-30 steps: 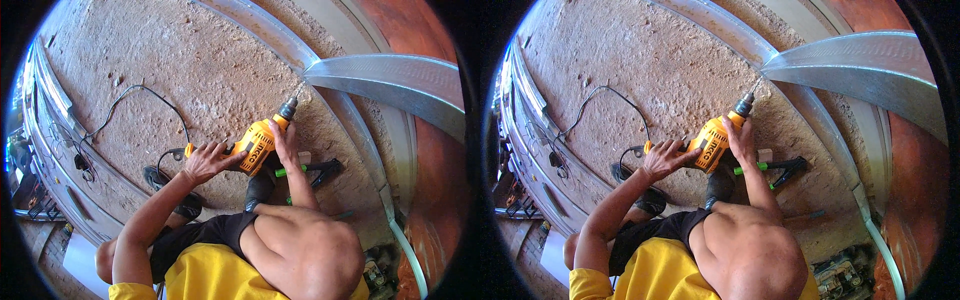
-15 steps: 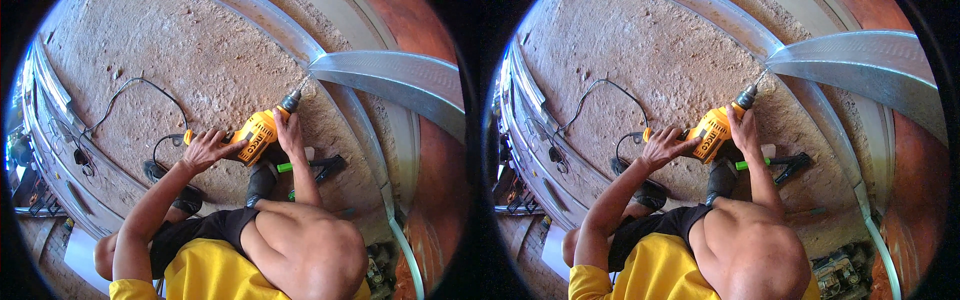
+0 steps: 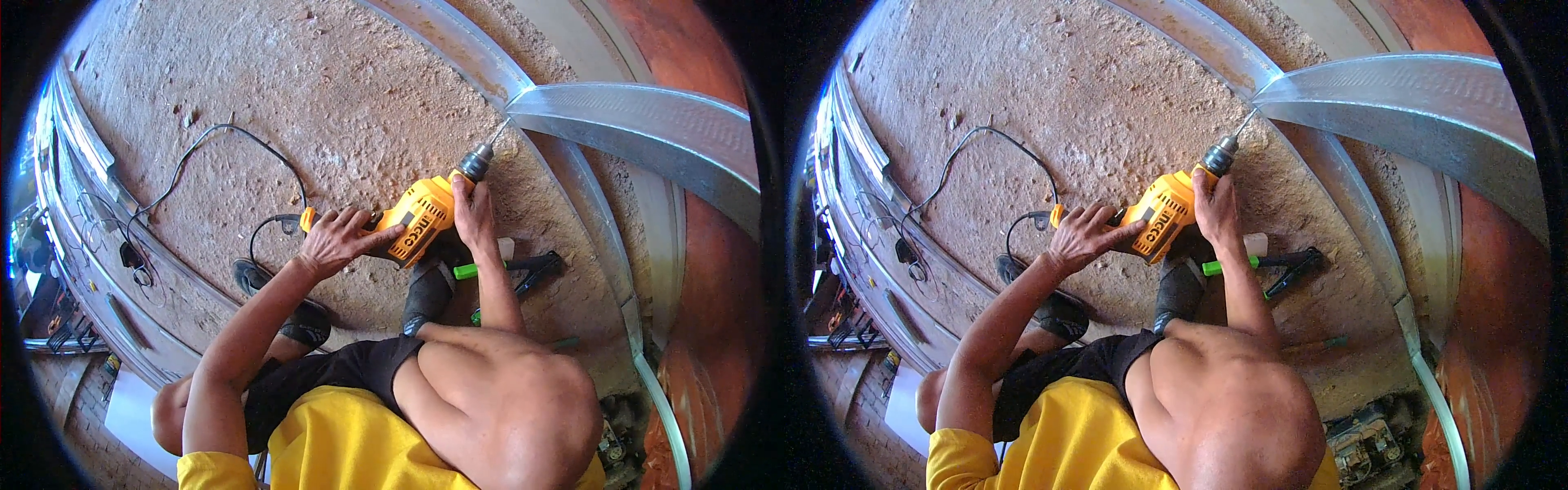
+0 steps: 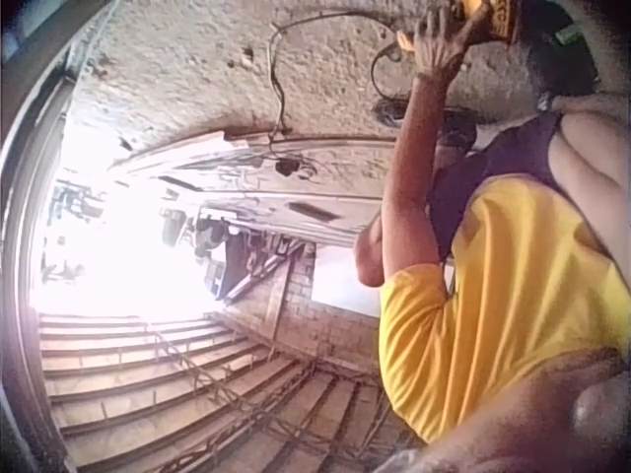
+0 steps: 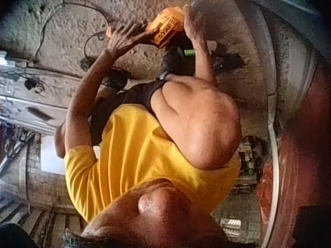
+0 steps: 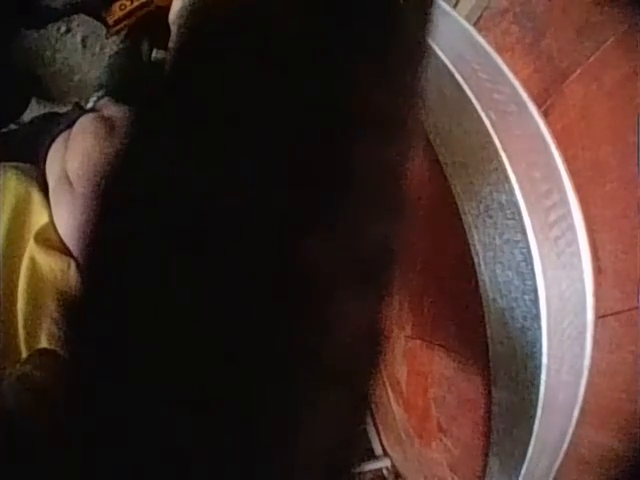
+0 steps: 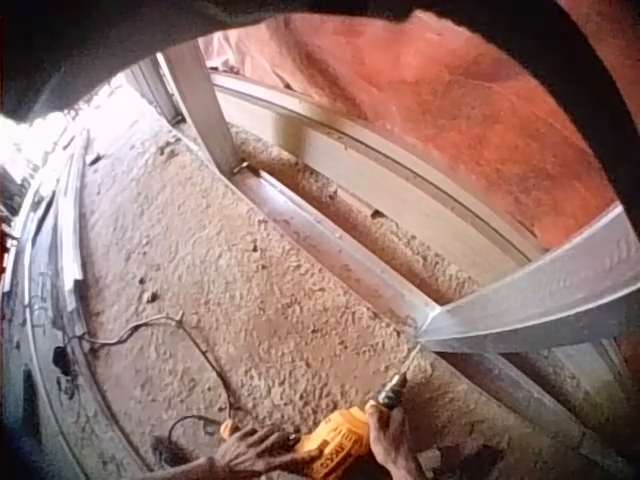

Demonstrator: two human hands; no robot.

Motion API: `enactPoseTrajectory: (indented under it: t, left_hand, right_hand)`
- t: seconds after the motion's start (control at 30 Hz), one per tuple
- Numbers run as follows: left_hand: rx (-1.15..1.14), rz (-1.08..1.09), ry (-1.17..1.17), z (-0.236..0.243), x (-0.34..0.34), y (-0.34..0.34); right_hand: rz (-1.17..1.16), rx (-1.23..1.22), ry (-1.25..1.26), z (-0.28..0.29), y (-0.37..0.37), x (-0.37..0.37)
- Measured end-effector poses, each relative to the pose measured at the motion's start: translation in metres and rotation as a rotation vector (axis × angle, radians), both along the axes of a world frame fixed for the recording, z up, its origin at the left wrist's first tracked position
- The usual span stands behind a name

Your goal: Assembling a metal frame by joining studs using an electric drill and a rivet gun.

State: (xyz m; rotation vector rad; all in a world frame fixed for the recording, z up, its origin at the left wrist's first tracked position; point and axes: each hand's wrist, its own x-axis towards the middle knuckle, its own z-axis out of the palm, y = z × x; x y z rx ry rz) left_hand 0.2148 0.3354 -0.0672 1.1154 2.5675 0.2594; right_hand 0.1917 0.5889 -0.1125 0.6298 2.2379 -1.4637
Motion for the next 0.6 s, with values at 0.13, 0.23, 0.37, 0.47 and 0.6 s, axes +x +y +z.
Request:
enactPoseTrajectory:
  t: [0.13, 0.23, 0.37, 0.47, 0.6]
  left_hand:
    - [0.046, -0.006, 0.046, 0.0, -0.004, -0.001]
    - [0.086, -0.004, 0.051, -0.003, -0.007, -0.001]
    - [0.055, 0.01, 0.032, -0.004, -0.006, -0.001]
    - [0.079, 0.01, 0.023, -0.003, -0.01, -0.002]
    - [0.045, -0.017, 0.033, -0.001, -0.011, 0.001]
  right_hand:
    - [0.029, 0.013, -0.075, -0.009, 0.005, 0.001]
    - [0.027, 0.053, -0.079, 0.0, 0.003, -0.002]
    - [0.011, 0.037, -0.06, 0.016, 0.001, -0.007]
    - [0.051, 0.005, -0.035, 0.006, 0.008, -0.007]
    - [0.051, 0.334, 0.264, 0.016, 0.024, -0.008]
